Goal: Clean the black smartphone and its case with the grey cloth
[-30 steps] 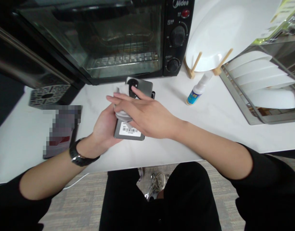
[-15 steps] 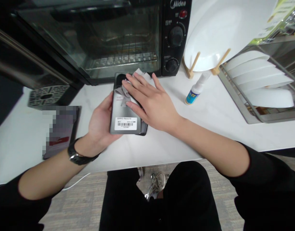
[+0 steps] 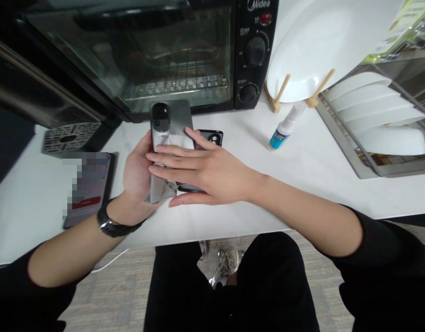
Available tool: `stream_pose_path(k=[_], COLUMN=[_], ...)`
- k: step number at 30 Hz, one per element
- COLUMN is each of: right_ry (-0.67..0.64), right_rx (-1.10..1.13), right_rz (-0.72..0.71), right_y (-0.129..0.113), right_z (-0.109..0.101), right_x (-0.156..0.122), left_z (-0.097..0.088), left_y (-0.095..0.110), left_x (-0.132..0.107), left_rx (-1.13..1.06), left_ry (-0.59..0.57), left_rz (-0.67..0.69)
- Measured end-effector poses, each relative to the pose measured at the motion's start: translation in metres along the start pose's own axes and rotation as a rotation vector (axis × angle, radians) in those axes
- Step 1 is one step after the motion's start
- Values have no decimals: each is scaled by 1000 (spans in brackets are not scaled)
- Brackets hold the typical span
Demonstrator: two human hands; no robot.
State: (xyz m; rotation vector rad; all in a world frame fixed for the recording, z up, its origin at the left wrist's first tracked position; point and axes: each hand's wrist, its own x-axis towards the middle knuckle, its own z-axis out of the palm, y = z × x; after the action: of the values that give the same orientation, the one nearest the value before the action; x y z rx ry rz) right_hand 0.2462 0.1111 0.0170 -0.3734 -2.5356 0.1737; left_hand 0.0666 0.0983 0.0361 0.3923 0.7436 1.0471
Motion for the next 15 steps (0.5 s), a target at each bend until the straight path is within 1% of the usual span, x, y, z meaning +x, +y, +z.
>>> stream_pose_path(k=[1, 3, 5, 6, 8, 10, 15], right_ry=[12, 42, 62, 67, 76, 90, 116], right_rx=[-10, -39, -72, -90, -124, -148, -140], right_rz=[14, 88, 188, 236, 312, 366, 414], right_y=[1, 4, 7, 9, 11, 13, 11], right_z=[-1, -4, -6, -6, -6, -4, -5], right_x=[0, -1, -1, -2, -2, -2, -2], left_z=[3, 9, 12, 13, 13, 13, 14], left_y=[1, 2, 0, -1, -4, -6, -9], left_x=[0, 1, 2, 3, 3, 3, 1], left_rx=[-17, -56, -73, -71, -42, -4, 34], left_ry=[23, 95, 157, 173, 166, 124, 18], left_rz=[44, 141, 184, 181, 137, 85, -64])
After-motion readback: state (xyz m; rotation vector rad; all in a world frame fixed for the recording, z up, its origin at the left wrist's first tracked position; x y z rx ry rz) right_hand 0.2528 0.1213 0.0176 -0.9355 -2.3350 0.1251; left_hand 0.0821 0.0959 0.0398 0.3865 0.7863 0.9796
